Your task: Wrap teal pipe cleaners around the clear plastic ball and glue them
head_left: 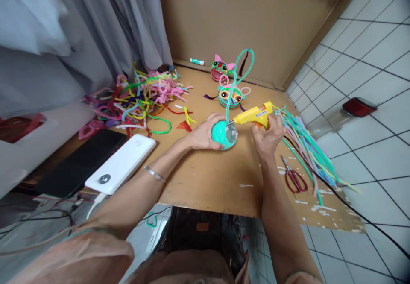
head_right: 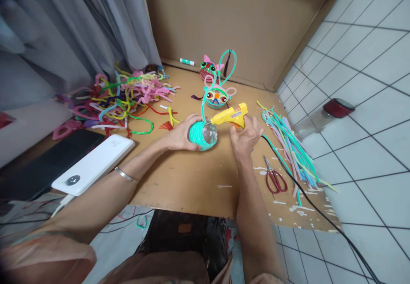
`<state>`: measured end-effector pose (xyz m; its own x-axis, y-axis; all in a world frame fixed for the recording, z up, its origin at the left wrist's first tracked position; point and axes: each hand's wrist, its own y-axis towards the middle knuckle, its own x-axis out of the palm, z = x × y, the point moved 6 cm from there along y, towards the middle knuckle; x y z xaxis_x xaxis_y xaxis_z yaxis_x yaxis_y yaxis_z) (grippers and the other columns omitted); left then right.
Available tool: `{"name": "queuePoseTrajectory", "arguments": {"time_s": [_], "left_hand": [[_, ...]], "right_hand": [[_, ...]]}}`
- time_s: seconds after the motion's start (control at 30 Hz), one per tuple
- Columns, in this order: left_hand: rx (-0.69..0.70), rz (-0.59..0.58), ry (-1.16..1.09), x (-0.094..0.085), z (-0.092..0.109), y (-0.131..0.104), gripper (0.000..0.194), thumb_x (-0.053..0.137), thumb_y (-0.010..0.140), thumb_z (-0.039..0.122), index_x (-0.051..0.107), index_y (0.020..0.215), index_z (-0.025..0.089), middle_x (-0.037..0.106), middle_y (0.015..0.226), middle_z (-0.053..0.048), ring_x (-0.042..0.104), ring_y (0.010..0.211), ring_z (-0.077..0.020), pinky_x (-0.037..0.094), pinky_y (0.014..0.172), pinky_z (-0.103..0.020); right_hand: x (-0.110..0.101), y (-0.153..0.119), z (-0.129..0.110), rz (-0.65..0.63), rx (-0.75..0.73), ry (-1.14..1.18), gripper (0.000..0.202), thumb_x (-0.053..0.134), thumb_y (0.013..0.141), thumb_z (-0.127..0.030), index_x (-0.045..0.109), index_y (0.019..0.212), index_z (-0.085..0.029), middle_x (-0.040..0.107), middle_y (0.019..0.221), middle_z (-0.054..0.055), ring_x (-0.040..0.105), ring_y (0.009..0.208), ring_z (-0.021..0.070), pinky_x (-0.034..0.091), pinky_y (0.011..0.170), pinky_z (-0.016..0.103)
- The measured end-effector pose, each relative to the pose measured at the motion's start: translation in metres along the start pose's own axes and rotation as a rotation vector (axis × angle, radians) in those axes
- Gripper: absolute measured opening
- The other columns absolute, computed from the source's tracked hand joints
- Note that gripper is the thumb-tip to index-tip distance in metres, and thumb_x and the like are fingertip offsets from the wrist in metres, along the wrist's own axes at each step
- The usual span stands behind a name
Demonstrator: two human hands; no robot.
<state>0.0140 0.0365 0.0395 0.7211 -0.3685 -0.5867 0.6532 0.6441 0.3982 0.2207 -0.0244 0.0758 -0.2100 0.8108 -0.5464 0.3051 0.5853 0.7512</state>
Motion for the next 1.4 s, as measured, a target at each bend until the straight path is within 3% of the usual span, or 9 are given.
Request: {"name": "queuePoseTrajectory", "arguments": {"time_s": [0.23, 0.77, 1.4], "left_hand": [[-0.004, -0.004, -0.006, -0.0003, -0.0001, 0.0000, 0.086, 0.078, 0.054, 0.040, 0.047, 0.132, 0.022, 0.048, 0.140, -0.011, 0.050, 0.130, -0.0346, 0.038, 0.115, -0.054], [-0.013, -0.010, -0.005, 0.0003, 0.0010, 0.0002, 0.087, 0.079, 0.054, 0.041, 0.046, 0.131, 0.019, 0.048, 0.139, -0.013, 0.050, 0.130, -0.0345, 0.040, 0.115, -0.052], [-0.013, -0.017, 0.006, 0.0002, 0.0012, -0.0006, 0.087, 0.079, 0.054, 0.040, 0.046, 0.133, 0.022, 0.048, 0.139, -0.011, 0.051, 0.129, -0.0343, 0.039, 0.115, -0.054]], "right_hand": [[0.0038, 0.0007, 0.0007, -0.048, 0.004, 0.056, 0.023, 0.054, 0.070, -0.035, 0.060, 0.087, -0.021, 0.058, 0.092, 0.006, 0.054, 0.091, 0.0264, 0.042, 0.084, 0.043], [0.0047, 0.0015, 0.0024, -0.026, 0.033, 0.077, 0.020, 0.054, 0.066, -0.036, 0.058, 0.080, -0.022, 0.059, 0.088, 0.005, 0.054, 0.087, 0.0257, 0.043, 0.084, 0.043], [0.0064, 0.0010, 0.0041, -0.076, 0.107, 0.127, 0.023, 0.055, 0.066, -0.034, 0.060, 0.084, -0.021, 0.057, 0.090, 0.005, 0.053, 0.087, 0.0238, 0.044, 0.084, 0.041]]}}
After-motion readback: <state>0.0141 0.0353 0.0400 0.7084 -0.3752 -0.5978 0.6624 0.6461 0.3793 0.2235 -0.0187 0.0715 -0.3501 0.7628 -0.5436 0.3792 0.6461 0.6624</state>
